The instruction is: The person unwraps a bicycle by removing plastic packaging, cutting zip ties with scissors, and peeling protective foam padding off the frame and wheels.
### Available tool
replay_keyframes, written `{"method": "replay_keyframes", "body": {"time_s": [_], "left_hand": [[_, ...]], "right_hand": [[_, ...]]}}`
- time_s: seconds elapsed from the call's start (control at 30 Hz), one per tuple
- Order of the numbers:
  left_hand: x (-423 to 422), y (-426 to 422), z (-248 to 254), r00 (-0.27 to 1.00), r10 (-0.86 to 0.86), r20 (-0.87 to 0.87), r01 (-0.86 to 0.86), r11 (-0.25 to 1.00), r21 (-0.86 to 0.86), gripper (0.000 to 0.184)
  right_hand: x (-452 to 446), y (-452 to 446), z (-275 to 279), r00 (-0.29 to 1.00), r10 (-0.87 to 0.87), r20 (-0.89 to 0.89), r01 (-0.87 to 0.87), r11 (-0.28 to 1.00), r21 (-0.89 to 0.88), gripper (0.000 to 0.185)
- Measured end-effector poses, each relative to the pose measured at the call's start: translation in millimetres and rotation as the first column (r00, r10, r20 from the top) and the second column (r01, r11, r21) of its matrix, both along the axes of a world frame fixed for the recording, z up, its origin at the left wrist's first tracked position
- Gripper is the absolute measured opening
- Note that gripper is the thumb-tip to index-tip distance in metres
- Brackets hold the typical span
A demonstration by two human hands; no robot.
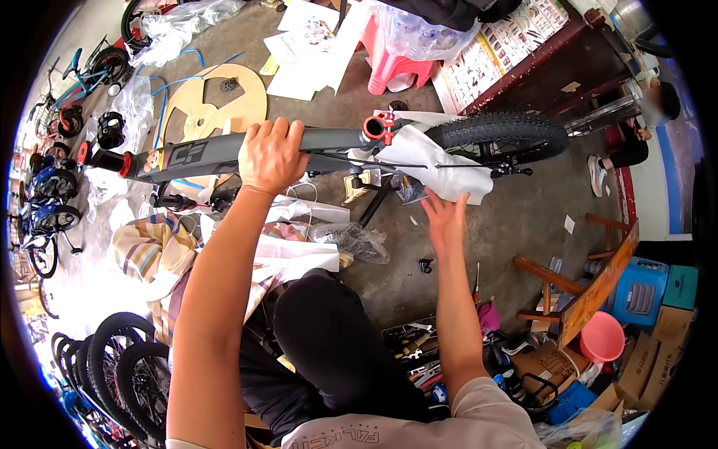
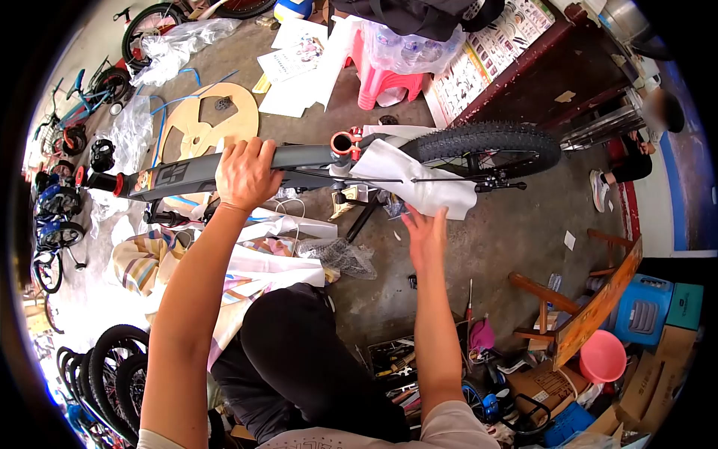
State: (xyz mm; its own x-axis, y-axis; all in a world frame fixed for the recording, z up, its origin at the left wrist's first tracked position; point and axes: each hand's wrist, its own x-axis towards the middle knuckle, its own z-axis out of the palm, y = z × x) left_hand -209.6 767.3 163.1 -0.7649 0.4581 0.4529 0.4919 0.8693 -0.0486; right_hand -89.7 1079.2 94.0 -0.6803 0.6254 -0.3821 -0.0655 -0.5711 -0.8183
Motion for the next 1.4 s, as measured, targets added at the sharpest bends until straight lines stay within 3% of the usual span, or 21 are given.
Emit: {"method": "replay_keyframes", "body": {"time_s": [0.1, 0.23, 0.33, 0.4, 0.43, 0.5, 0.57, 0.67, 0.73, 0.77, 0.8, 0.87, 0.93, 1.0, 1.03, 1.13, 1.2, 1.23, 1.3, 1.37, 1.4], "left_hand": [[-1, 0, 0, 1.000, -0.003, 0.003, 0.003, 1.000, 0.013, 0.036], [-2, 0, -2, 1.000, 0.005, -0.021, -0.005, 1.000, 0.013, 0.034], [-4, -1, -7, 0.998, 0.021, -0.055, -0.023, 1.000, -0.021, 0.028], [-4, -2, -9, 0.998, 0.027, -0.064, -0.029, 0.999, -0.033, 0.028], [-4, -2, -9, 0.996, 0.030, -0.080, -0.034, 0.998, -0.043, 0.028], [-3, -1, -6, 0.997, 0.015, -0.070, -0.017, 1.000, -0.023, 0.027], [-3, -1, -6, 0.998, 0.022, -0.066, -0.025, 0.999, -0.037, 0.027], [-1, -1, -9, 0.999, 0.046, -0.022, -0.047, 0.998, -0.039, 0.035], [-2, 0, -6, 0.999, 0.042, -0.010, -0.042, 0.999, -0.031, 0.036], [-2, 1, -4, 0.999, 0.043, -0.020, -0.044, 0.999, -0.028, 0.036], [-1, 1, -3, 0.999, 0.044, -0.010, -0.044, 0.999, -0.031, 0.037], [-2, -1, -5, 0.999, 0.053, -0.009, -0.054, 0.997, -0.052, 0.038], [-2, -1, -7, 0.999, 0.048, -0.008, -0.049, 0.997, -0.052, 0.037], [-4, -1, -9, 0.999, 0.036, -0.015, -0.037, 0.999, -0.028, 0.036], [-3, 1, -8, 0.999, 0.031, -0.016, -0.032, 0.999, -0.027, 0.036], [-2, 0, -4, 0.999, 0.047, -0.007, -0.048, 0.998, -0.040, 0.034], [-2, -1, -6, 0.999, 0.047, -0.017, -0.047, 0.998, -0.039, 0.034], [-3, 0, -7, 0.999, 0.036, -0.041, -0.037, 0.999, -0.028, 0.034], [-2, -1, -8, 0.999, 0.036, -0.033, -0.037, 0.999, -0.027, 0.034], [-3, 0, -8, 0.998, 0.042, -0.036, -0.043, 0.999, -0.027, 0.035], [-4, 2, -7, 0.998, 0.044, -0.039, -0.045, 0.999, -0.021, 0.035]], "right_hand": [[-21, 1, -4, 0.990, 0.137, 0.027, -0.125, 0.957, -0.262, 0.038], [-15, 11, -35, 0.846, 0.444, -0.297, -0.520, 0.810, -0.271, 0.034], [48, -37, 16, 0.828, 0.524, 0.198, -0.558, 0.737, 0.382, 0.032], [114, -42, 7, 0.791, 0.459, 0.404, -0.604, 0.687, 0.403, 0.036], [145, -22, -31, 0.756, 0.460, 0.466, -0.606, 0.761, 0.232, 0.041], [211, 32, -105, 0.378, 0.263, 0.888, -0.925, 0.073, 0.373, 0.041], [233, 43, -83, -0.162, 0.062, 0.985, -0.825, -0.557, -0.100, 0.040], [245, 63, -78, -0.125, 0.113, 0.986, -0.881, -0.470, -0.058, 0.033], [205, 61, -55, 0.114, 0.018, 0.993, -0.956, -0.272, 0.114, 0.035], [183, 63, -38, 0.543, 0.217, 0.811, -0.804, -0.147, 0.577, 0.045], [153, 68, -30, 0.768, 0.291, 0.571, -0.580, -0.063, 0.812, 0.054], [90, 66, -5, 0.888, 0.246, 0.388, -0.446, 0.265, 0.855, 0.038], [28, 45, 35, 0.914, 0.159, 0.374, -0.405, 0.436, 0.804, 0.049], [-16, 54, -4, 0.922, 0.037, 0.386, -0.380, 0.284, 0.880, 0.068], [-29, 46, 11, 0.825, -0.009, 0.565, -0.555, 0.174, 0.813, 0.068], [-30, 42, -1, 0.752, -0.007, 0.659, -0.651, 0.154, 0.744, 0.060], [-10, 46, -30, 0.867, 0.035, 0.496, -0.481, 0.316, 0.818, 0.044], [0, 50, -35, 0.872, 0.064, 0.485, -0.417, 0.616, 0.668, 0.042], [32, 63, -65, 0.929, -0.063, 0.365, -0.138, 0.856, 0.498, 0.044], [93, 94, -135, 0.846, -0.050, 0.531, -0.198, 0.895, 0.400, 0.046], [125, 89, -159, 0.756, 0.052, 0.652, -0.417, 0.807, 0.418, 0.057]]}}
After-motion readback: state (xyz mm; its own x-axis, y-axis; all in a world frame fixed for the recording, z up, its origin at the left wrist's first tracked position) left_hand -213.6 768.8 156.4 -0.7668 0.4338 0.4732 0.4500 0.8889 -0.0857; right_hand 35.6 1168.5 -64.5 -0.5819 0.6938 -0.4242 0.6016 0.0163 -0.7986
